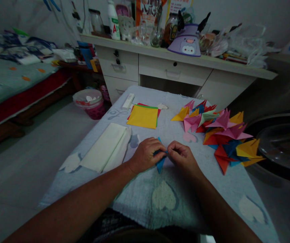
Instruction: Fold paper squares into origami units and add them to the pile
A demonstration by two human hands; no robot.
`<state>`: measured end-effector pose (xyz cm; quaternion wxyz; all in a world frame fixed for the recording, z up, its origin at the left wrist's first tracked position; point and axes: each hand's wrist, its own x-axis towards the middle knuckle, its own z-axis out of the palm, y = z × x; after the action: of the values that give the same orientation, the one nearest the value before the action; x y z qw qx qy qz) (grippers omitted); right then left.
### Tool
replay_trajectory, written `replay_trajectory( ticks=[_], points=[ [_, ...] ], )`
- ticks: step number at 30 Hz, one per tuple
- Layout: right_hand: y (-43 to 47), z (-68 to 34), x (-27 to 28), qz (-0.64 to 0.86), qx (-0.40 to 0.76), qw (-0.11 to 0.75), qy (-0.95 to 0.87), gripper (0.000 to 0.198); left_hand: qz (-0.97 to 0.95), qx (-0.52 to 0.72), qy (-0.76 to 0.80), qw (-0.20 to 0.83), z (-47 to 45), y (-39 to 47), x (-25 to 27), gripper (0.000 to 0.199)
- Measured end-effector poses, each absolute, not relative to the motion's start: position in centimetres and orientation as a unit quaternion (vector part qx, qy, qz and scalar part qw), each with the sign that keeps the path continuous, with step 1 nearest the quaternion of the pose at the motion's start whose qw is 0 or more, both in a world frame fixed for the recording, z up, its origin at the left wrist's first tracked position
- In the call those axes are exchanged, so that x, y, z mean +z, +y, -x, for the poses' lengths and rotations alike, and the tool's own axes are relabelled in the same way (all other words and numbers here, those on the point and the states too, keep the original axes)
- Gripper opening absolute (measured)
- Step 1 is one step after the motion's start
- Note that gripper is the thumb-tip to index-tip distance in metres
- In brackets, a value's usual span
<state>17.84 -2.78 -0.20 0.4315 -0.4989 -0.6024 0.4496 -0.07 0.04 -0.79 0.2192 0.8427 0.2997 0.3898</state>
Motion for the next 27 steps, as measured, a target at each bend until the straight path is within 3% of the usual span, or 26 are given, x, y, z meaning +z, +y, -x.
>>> replay_trajectory(
  ticks=[27],
  points=[
    [-2.74,-18.54,0.16,0.491,0.5,0.392,-0.596,0.02,-0.841,0.399,0.278,0.237,0.04,-0.08,-0.73,0.007]
  ],
)
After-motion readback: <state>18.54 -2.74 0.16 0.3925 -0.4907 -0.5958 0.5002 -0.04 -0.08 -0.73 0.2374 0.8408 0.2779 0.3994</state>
